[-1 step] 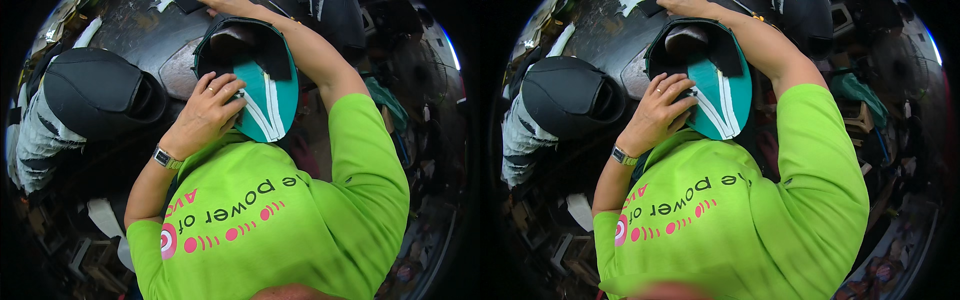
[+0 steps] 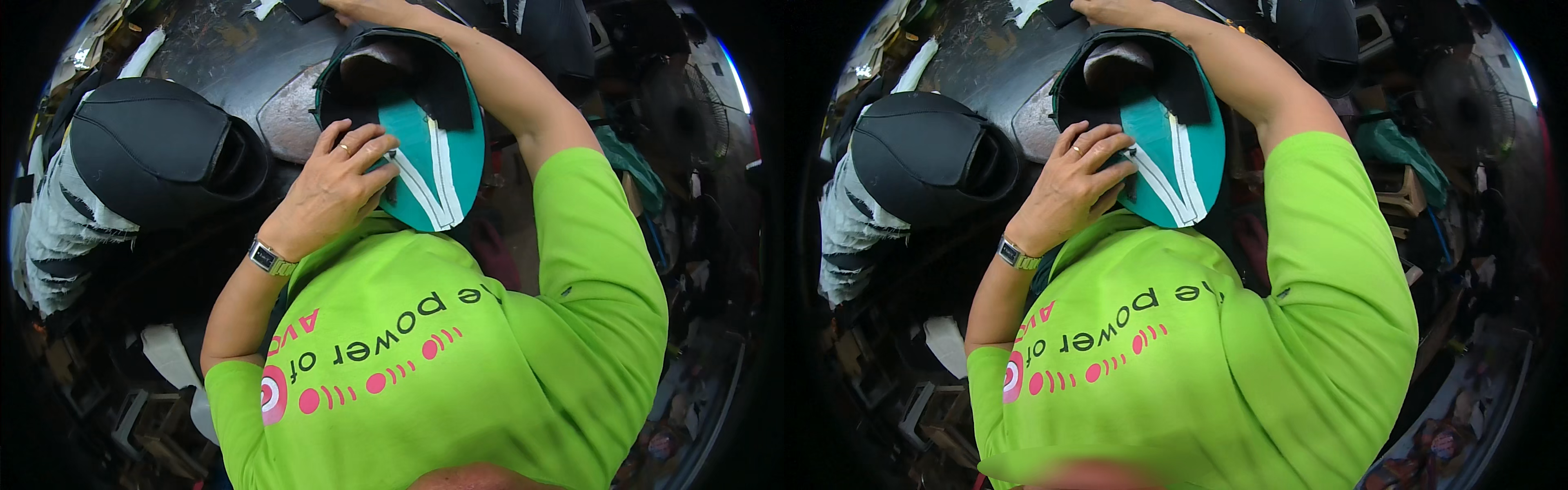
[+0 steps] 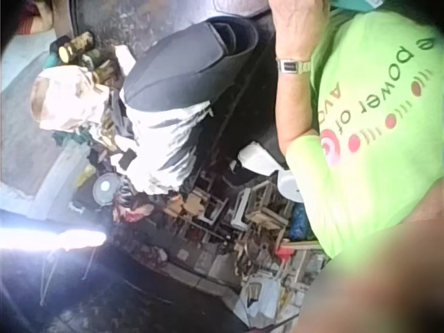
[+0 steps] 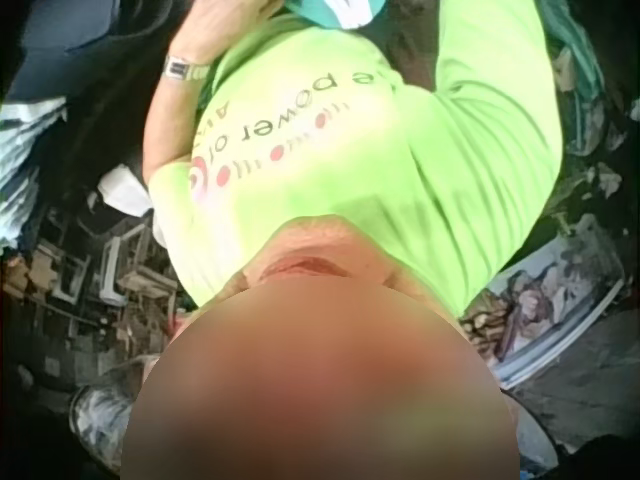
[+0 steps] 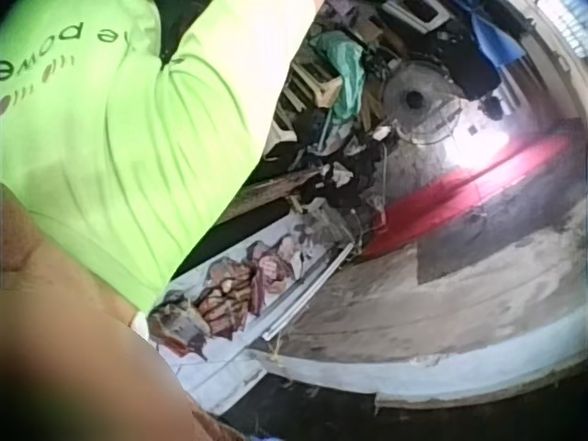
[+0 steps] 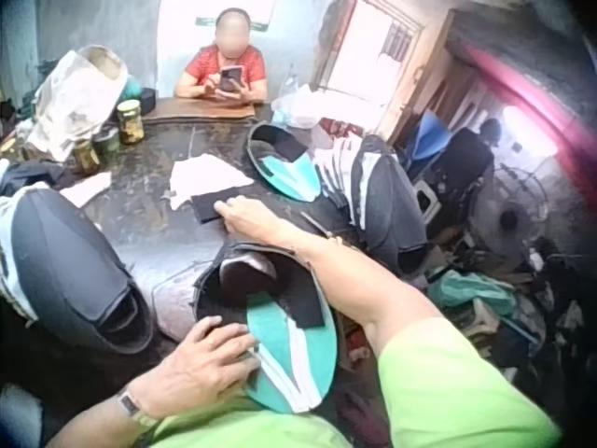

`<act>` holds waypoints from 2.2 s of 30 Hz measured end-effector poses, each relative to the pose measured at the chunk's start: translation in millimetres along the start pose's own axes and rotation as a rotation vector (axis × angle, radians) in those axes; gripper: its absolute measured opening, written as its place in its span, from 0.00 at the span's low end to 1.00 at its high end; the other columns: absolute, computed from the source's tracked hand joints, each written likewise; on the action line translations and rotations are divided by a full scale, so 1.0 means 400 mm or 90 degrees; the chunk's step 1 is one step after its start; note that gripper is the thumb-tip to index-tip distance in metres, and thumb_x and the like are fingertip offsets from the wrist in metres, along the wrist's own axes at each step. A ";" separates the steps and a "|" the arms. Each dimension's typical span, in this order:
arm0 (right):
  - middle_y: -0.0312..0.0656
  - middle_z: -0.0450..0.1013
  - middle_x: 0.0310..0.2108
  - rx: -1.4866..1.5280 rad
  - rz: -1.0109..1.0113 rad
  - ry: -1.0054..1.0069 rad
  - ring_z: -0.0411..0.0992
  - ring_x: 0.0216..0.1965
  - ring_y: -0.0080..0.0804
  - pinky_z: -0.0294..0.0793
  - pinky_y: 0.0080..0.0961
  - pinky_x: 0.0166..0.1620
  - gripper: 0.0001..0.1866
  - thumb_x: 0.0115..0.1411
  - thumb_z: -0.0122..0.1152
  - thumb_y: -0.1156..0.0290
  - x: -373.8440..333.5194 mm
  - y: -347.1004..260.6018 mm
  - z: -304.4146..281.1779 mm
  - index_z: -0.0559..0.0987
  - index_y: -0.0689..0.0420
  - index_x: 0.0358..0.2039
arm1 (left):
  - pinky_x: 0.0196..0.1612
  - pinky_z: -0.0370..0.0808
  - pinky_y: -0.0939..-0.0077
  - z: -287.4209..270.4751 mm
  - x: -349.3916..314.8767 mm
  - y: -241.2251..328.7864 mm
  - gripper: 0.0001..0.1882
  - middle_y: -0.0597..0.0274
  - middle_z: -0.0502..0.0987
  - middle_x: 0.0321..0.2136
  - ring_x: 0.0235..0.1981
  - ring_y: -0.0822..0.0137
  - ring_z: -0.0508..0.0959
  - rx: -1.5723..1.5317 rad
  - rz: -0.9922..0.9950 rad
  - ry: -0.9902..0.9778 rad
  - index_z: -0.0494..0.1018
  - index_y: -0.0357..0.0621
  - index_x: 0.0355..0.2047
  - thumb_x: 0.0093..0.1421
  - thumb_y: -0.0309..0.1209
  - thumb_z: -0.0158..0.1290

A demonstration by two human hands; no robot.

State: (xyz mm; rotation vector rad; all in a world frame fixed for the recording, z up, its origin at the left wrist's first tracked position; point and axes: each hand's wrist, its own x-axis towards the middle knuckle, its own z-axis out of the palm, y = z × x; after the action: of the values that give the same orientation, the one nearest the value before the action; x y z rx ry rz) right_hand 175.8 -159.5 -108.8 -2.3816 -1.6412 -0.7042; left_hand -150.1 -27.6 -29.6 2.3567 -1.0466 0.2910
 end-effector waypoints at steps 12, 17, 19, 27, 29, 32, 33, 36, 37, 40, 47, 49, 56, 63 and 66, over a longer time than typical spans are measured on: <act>0.54 0.79 0.32 0.086 0.071 -0.061 0.80 0.37 0.55 0.80 0.46 0.41 0.07 0.56 0.56 0.71 0.067 0.001 -0.013 0.80 0.59 0.29 | 0.62 0.66 0.59 0.003 0.029 0.022 0.14 0.62 0.77 0.47 0.56 0.63 0.74 -0.026 0.070 -0.051 0.74 0.47 0.42 0.55 0.29 0.63; 0.60 0.79 0.32 0.121 0.322 0.108 0.79 0.36 0.63 0.79 0.50 0.41 0.11 0.61 0.53 0.72 0.017 0.020 -0.192 0.81 0.58 0.41 | 0.51 0.75 0.65 -0.044 -0.020 0.076 0.11 0.62 0.80 0.33 0.39 0.61 0.82 -0.253 0.045 -0.173 0.73 0.44 0.31 0.57 0.31 0.66; 0.55 0.79 0.28 0.197 0.354 0.240 0.81 0.30 0.48 0.80 0.40 0.36 0.10 0.62 0.55 0.76 -0.025 0.025 -0.312 0.79 0.62 0.43 | 0.47 0.75 0.65 -0.049 -0.031 0.066 0.13 0.61 0.77 0.29 0.35 0.60 0.80 -0.193 0.012 -0.075 0.73 0.43 0.27 0.57 0.34 0.66; 0.34 0.77 0.33 0.598 0.366 0.421 0.76 0.31 0.22 0.77 0.17 0.35 0.05 0.66 0.62 0.72 -0.204 -0.133 -0.647 0.81 0.59 0.39 | 0.45 0.76 0.62 -0.008 -0.007 0.030 0.10 0.58 0.80 0.38 0.41 0.56 0.80 0.002 -0.115 0.132 0.79 0.41 0.37 0.56 0.29 0.67; 0.32 0.76 0.33 0.740 0.481 0.433 0.74 0.30 0.19 0.74 0.15 0.37 0.05 0.61 0.65 0.78 -0.268 -0.214 -0.684 0.79 0.57 0.37 | 0.45 0.77 0.60 0.002 0.010 0.028 0.10 0.55 0.80 0.38 0.41 0.52 0.80 0.067 -0.113 0.106 0.79 0.40 0.40 0.58 0.27 0.64; 0.43 0.75 0.47 0.805 0.498 0.436 0.75 0.46 0.35 0.76 0.28 0.51 0.21 0.58 0.64 0.78 -0.331 -0.274 -0.729 0.76 0.59 0.53 | 0.44 0.76 0.59 0.029 0.036 0.010 0.11 0.55 0.78 0.33 0.38 0.54 0.79 0.120 -0.063 0.120 0.78 0.41 0.39 0.54 0.23 0.57; 0.49 0.74 0.59 0.867 0.406 0.429 0.74 0.59 0.41 0.73 0.34 0.61 0.27 0.59 0.63 0.73 -0.345 -0.278 -0.734 0.74 0.62 0.60 | 0.45 0.76 0.59 0.038 0.041 -0.003 0.11 0.55 0.79 0.34 0.38 0.54 0.79 0.105 -0.075 0.103 0.78 0.41 0.40 0.54 0.23 0.57; 0.50 0.71 0.60 0.871 0.464 0.412 0.73 0.61 0.41 0.68 0.35 0.68 0.42 0.49 0.65 0.77 -0.408 -0.325 -0.759 0.65 0.63 0.67 | 0.48 0.77 0.60 0.064 0.029 -0.038 0.13 0.54 0.81 0.39 0.40 0.54 0.80 0.065 -0.052 0.110 0.79 0.40 0.43 0.56 0.25 0.57; 0.49 0.71 0.61 0.886 0.454 0.403 0.72 0.61 0.41 0.68 0.35 0.69 0.43 0.48 0.65 0.78 -0.420 -0.332 -0.761 0.65 0.63 0.68 | 0.49 0.77 0.61 0.068 0.017 -0.050 0.14 0.53 0.81 0.41 0.42 0.54 0.81 0.049 -0.009 0.142 0.79 0.40 0.45 0.57 0.26 0.57; 0.47 0.73 0.60 0.905 0.505 0.387 0.72 0.61 0.41 0.68 0.36 0.69 0.42 0.46 0.66 0.79 -0.443 -0.350 -0.758 0.67 0.62 0.66 | 0.53 0.77 0.64 0.080 0.006 -0.080 0.17 0.50 0.81 0.47 0.47 0.51 0.80 -0.137 0.023 0.132 0.79 0.41 0.48 0.58 0.29 0.58; 0.42 0.79 0.50 1.093 0.458 0.284 0.77 0.55 0.35 0.74 0.33 0.63 0.33 0.46 0.66 0.87 -0.458 -0.372 -0.762 0.77 0.60 0.57 | 0.38 0.77 0.61 -0.021 -0.004 -0.027 0.12 0.54 0.79 0.32 0.34 0.55 0.81 -0.167 -0.008 -0.080 0.79 0.38 0.40 0.58 0.31 0.63; 0.39 0.76 0.36 1.071 0.378 0.171 0.75 0.38 0.29 0.74 0.23 0.47 0.21 0.43 0.65 0.84 -0.441 -0.366 -0.777 0.80 0.62 0.42 | 0.37 0.78 0.63 -0.094 -0.016 0.009 0.12 0.55 0.79 0.32 0.35 0.55 0.82 -0.154 -0.125 -0.149 0.79 0.37 0.39 0.58 0.31 0.64; 0.35 0.79 0.33 0.764 0.418 -0.160 0.74 0.38 0.20 0.73 0.22 0.45 0.15 0.51 0.75 0.72 -0.288 -0.429 -0.729 0.83 0.65 0.38 | 0.50 0.79 0.69 -0.109 0.026 0.091 0.36 0.54 0.83 0.44 0.45 0.63 0.84 -0.519 -0.164 0.154 0.78 0.37 0.56 0.49 0.40 0.75; 0.31 0.77 0.33 0.813 0.561 -0.093 0.74 0.38 0.17 0.73 0.16 0.45 0.11 0.53 0.76 0.77 -0.276 -0.448 -0.632 0.83 0.61 0.36 | 0.42 0.77 0.87 0.003 -0.001 0.052 0.11 0.67 0.84 0.36 0.36 0.80 0.81 -0.599 -0.381 0.285 0.81 0.34 0.46 0.63 0.21 0.63; 0.32 0.77 0.33 0.880 0.617 -0.012 0.75 0.38 0.17 0.74 0.17 0.45 0.10 0.53 0.76 0.79 -0.297 -0.452 -0.630 0.83 0.60 0.35 | 0.43 0.77 0.87 0.011 -0.010 0.053 0.10 0.67 0.83 0.36 0.37 0.80 0.80 -0.635 -0.369 0.350 0.81 0.34 0.45 0.63 0.21 0.63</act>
State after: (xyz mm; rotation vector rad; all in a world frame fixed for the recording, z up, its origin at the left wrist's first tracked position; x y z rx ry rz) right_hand -95.7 -288.0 33.3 -1.6357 -0.3832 0.5061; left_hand -168.4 -39.2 -26.7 1.4275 -0.1236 0.1249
